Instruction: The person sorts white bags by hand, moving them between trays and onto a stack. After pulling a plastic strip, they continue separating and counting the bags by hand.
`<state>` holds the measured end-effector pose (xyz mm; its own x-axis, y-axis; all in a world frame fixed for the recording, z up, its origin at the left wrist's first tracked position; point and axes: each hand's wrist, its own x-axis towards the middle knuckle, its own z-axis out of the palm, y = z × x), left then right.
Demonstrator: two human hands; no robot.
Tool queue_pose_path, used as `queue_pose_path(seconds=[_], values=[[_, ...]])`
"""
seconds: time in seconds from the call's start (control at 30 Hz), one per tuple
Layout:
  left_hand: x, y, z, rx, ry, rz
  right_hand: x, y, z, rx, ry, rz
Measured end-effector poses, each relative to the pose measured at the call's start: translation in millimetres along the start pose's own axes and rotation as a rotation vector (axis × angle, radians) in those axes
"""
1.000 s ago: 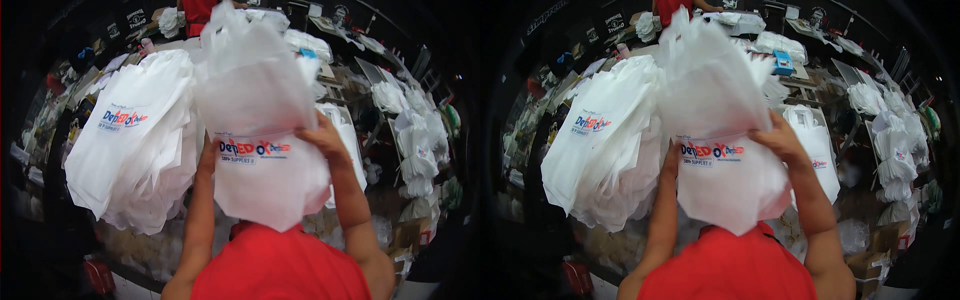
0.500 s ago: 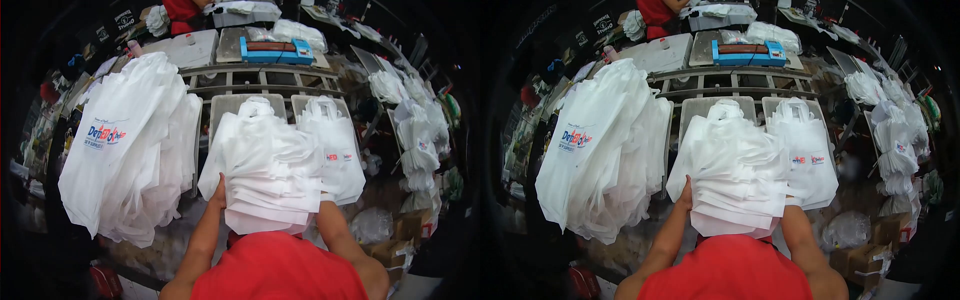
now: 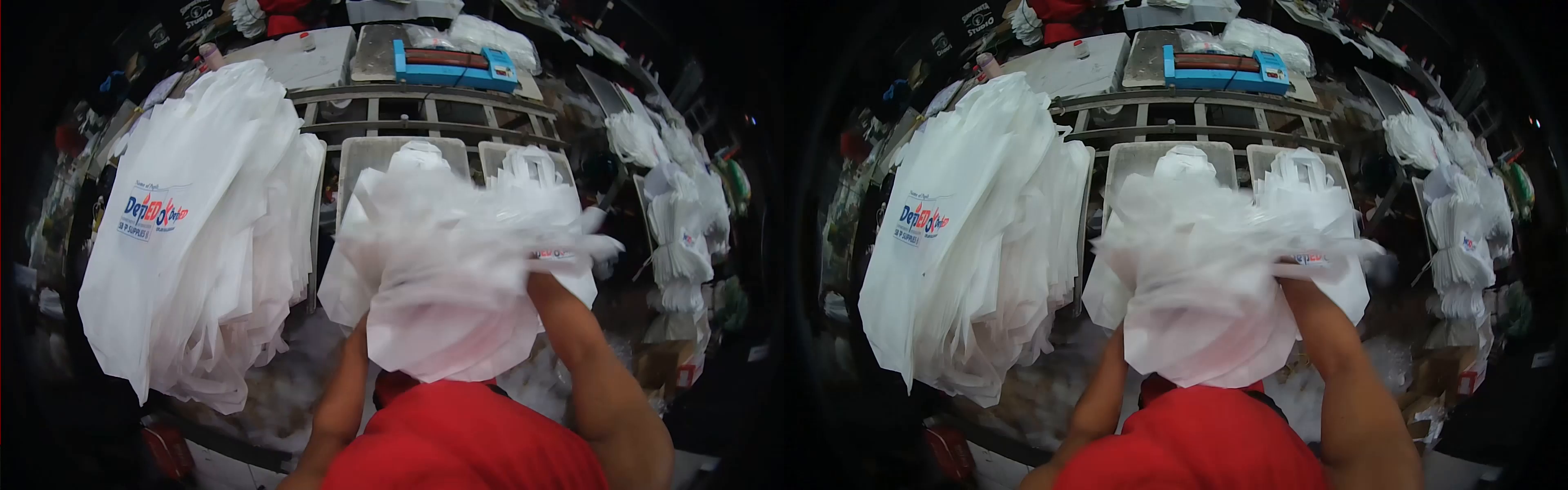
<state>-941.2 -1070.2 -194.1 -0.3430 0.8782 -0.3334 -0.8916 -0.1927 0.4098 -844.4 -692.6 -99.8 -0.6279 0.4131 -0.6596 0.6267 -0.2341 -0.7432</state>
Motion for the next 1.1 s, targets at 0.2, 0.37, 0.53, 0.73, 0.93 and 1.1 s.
queue_pose_path(seconds=[0.2, 0.37, 0.53, 0.73, 0.93, 1.1], values=[[-27, -3, 23, -0.113, -0.053, 0.104, -39, 0, -19, 0.001, -0.097, 0.234], [4, 22, 8, -0.016, -0.088, -0.065, -62, -34, -34, 0.038, -0.339, 0.016], [28, 30, 12, 0.174, 0.040, -0.129, -34, 18, -48, 0.155, -0.387, 0.049], [37, 61, 24, 0.227, 0.159, -0.205, -7, 51, -33, 0.378, -0.264, 0.120], [10, 84, 66, 0.253, 0.137, -0.058, -74, 30, -11, 0.336, -0.285, -0.131], [-19, 130, 165, 0.761, 0.138, 0.528, -143, -59, -12, 0.074, -0.018, -0.616]])
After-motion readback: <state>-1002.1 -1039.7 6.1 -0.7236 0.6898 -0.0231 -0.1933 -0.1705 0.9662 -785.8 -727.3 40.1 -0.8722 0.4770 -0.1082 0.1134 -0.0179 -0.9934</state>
